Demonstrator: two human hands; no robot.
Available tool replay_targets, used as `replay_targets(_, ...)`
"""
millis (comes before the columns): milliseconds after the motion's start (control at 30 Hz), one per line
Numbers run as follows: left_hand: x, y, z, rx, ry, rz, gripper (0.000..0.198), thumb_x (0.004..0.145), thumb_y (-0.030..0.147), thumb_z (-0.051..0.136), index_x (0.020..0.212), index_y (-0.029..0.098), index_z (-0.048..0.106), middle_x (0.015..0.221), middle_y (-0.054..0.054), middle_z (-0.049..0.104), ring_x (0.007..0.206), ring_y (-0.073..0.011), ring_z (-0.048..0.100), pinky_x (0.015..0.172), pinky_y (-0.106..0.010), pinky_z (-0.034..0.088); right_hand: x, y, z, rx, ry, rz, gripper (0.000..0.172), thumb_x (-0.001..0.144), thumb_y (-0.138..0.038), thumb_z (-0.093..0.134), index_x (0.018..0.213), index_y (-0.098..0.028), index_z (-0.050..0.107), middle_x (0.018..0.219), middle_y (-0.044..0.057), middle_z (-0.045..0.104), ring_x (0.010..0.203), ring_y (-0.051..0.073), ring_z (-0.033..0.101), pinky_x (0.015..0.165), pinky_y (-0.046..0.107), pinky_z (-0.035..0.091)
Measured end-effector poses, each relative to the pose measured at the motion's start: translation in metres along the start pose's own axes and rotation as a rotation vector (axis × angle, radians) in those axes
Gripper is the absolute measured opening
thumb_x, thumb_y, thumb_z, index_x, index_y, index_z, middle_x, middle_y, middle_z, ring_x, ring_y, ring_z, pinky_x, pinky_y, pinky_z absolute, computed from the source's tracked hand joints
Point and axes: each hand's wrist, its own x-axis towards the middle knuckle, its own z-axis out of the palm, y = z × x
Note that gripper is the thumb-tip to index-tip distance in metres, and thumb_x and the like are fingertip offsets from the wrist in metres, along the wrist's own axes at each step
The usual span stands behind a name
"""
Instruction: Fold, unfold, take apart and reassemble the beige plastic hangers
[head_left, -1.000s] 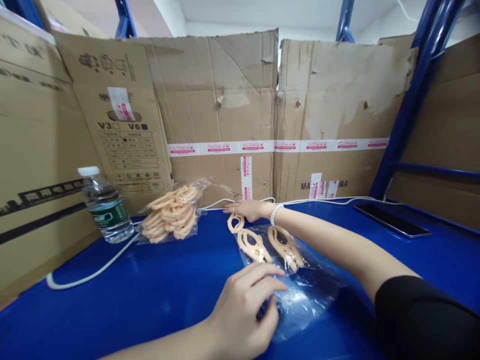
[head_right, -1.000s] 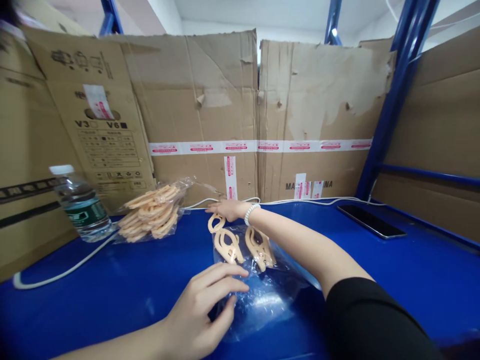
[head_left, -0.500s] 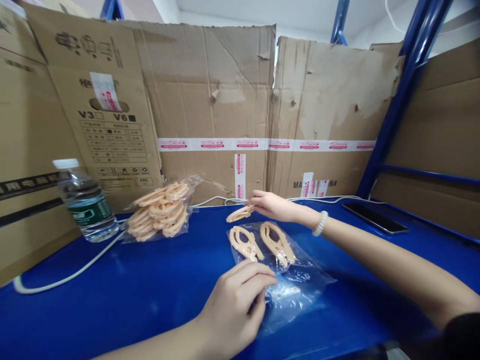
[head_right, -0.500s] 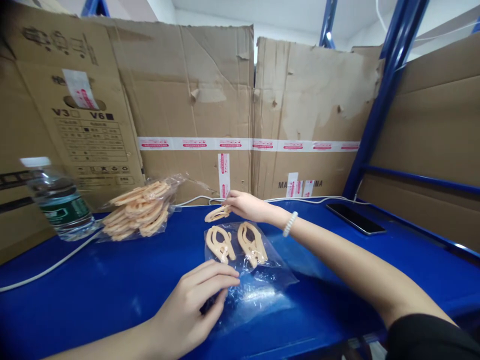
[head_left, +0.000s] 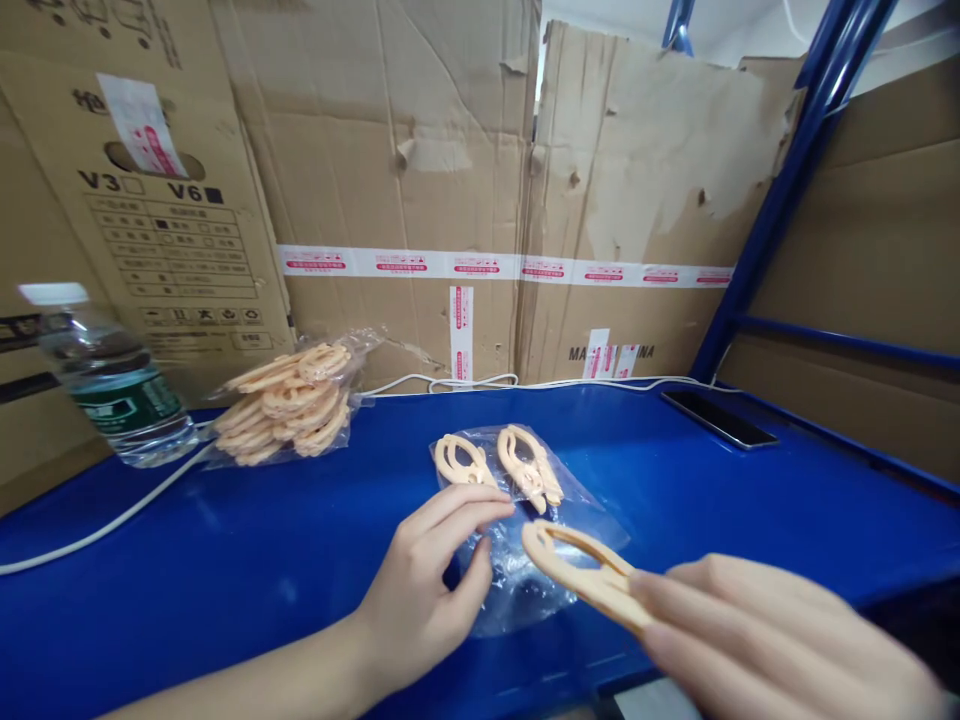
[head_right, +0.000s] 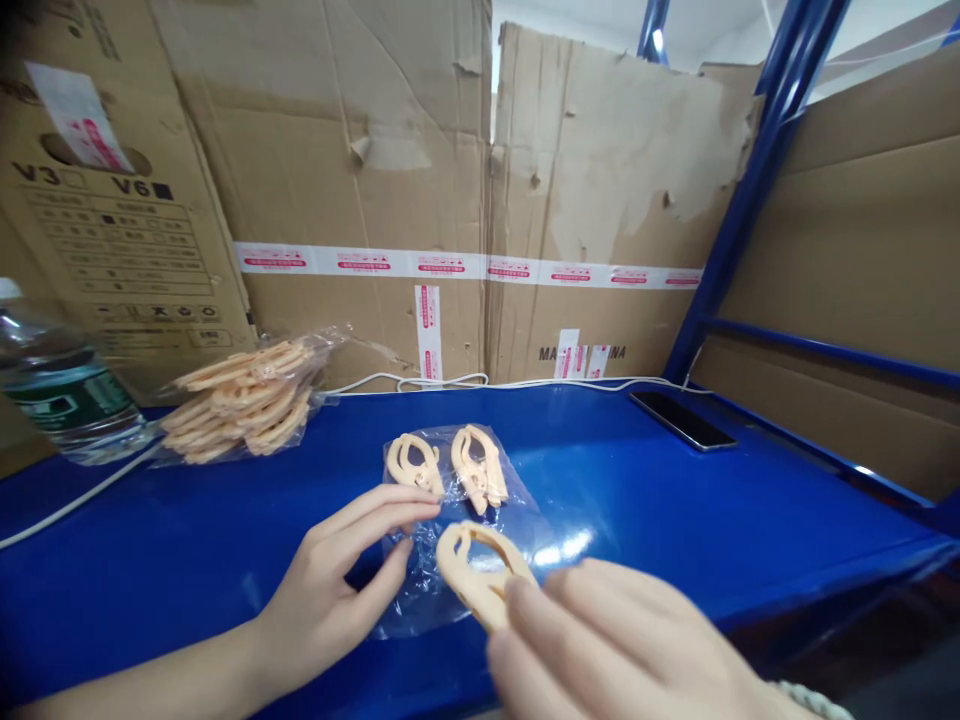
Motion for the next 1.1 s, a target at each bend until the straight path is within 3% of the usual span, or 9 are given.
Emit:
replay_targets(100, 0.003, 0.002, -0.003, -0.027, -0.016, -0.03, 0.031, 0.086, 0.008, 0.051, 0.11, 0.02, 0.066, 0.109, -0.008, 0.069, 0.104, -0.0195, 0.065, 0.092, -0.033, 0.053, 0.025, -0.009, 0.022, -0.277, -0.084, -0.389, 0.035, 0.095, -0.018, 0.036, 0.099, -0.021, 0.07, 0.093, 0.009, 0.075, 0.074, 0.022, 0.068, 0.061, 0.031, 0.059)
replay_targets(133, 0.004, 0.002, -0.005, -0.037, -0.019, -0.037, 0.03, 0.086, 0.009, 0.051, 0.11, 0.02, 0.066, 0.11, -0.008, 0.069, 0.105, -0.02, 0.064, 0.092, -0.033, 0.053, 0.035, -0.01, 0.03, -0.311, -0.08, -0.447, 0.036, 0.094, -0.014, 0.036, 0.093, -0.02, 0.071, 0.091, 0.01, 0.074, 0.071, 0.022, 0.066, 0.058, 0.032, 0.057)
replay_targets(300, 0.004, 0.005, -0.007, -0.066, -0.019, -0.058, 0.028, 0.088, 0.011, 0.05, 0.108, 0.021, 0.067, 0.109, -0.007, 0.07, 0.104, -0.0205, 0.065, 0.09, -0.034, 0.054, 0.063, 0.002, 0.067, -0.3, -0.073, -0.427, 0.025, 0.093, -0.012, 0.044, 0.078, -0.017, 0.064, 0.072, 0.007, 0.063, 0.056, 0.018, 0.057, 0.048, 0.032, 0.046)
replay_targets(467, 0.008, 0.002, -0.011, -0.126, -0.017, -0.106, 0.025, 0.089, 0.016, 0.05, 0.108, 0.019, 0.066, 0.108, -0.008, 0.07, 0.1, -0.0203, 0.066, 0.089, -0.034, 0.054, 0.06, 0.009, 0.089, -0.362, -0.044, -0.4, 0.023, 0.094, -0.01, 0.042, 0.093, -0.009, 0.065, 0.073, 0.01, 0.065, 0.06, 0.02, 0.06, 0.052, 0.034, 0.05)
replay_targets(567, 0.019, -0.022, -0.019, -0.084, 0.032, -0.249, 0.025, 0.091, 0.024, 0.047, 0.108, 0.018, 0.064, 0.11, -0.008, 0.069, 0.101, -0.0215, 0.066, 0.088, -0.035, 0.054, 0.054, 0.01, 0.093, -0.349, -0.069, -0.381, 0.023, 0.092, -0.005, 0.043, 0.101, -0.003, 0.064, 0.074, 0.012, 0.066, 0.064, 0.022, 0.063, 0.058, 0.036, 0.055)
replay_targets(733, 0.036, -0.086, -0.029, 0.113, -0.064, -0.466, 0.041, 0.086, 0.034, 0.048, 0.12, 0.015, 0.059, 0.131, -0.013, 0.061, 0.126, -0.0304, 0.053, 0.108, -0.052, 0.038, 0.05, 0.009, 0.095, -0.277, -0.134, -0.323, 0.025, 0.093, -0.003, 0.042, 0.105, -0.001, 0.063, 0.084, 0.018, 0.069, 0.09, 0.029, 0.068, 0.076, 0.04, 0.059)
replay_targets(800, 0.036, -0.101, -0.027, 0.117, -0.13, -0.489, 0.045, 0.086, 0.036, 0.046, 0.123, 0.013, 0.058, 0.133, -0.015, 0.061, 0.126, -0.0302, 0.054, 0.108, -0.05, 0.039, 0.049, 0.009, 0.098, -0.252, -0.18, -0.281, 0.024, 0.092, -0.004, 0.043, 0.101, -0.002, 0.065, 0.099, 0.023, 0.069, 0.101, 0.032, 0.066, 0.082, 0.042, 0.058)
replay_targets(900, 0.035, -0.106, -0.018, 0.128, -0.203, -0.477, 0.046, 0.088, 0.039, 0.045, 0.124, 0.015, 0.059, 0.133, -0.013, 0.062, 0.125, -0.0282, 0.056, 0.109, -0.047, 0.038, 0.049, 0.011, 0.103, -0.247, -0.217, -0.224, 0.029, 0.09, -0.005, 0.046, 0.114, 0.001, 0.062, 0.12, 0.027, 0.063, 0.113, 0.035, 0.062, 0.092, 0.045, 0.055)
replay_targets(1100, 0.032, -0.106, -0.012, 0.164, -0.21, -0.428, 0.045, 0.091, 0.037, 0.042, 0.124, 0.013, 0.059, 0.128, -0.014, 0.064, 0.121, -0.0276, 0.057, 0.108, -0.046, 0.039, 0.05, 0.013, 0.108, -0.19, -0.324, -0.119, 0.043, 0.087, -0.004, 0.041, 0.128, 0.002, 0.054, 0.122, 0.027, 0.063, 0.112, 0.03, 0.063, 0.094, 0.044, 0.054)
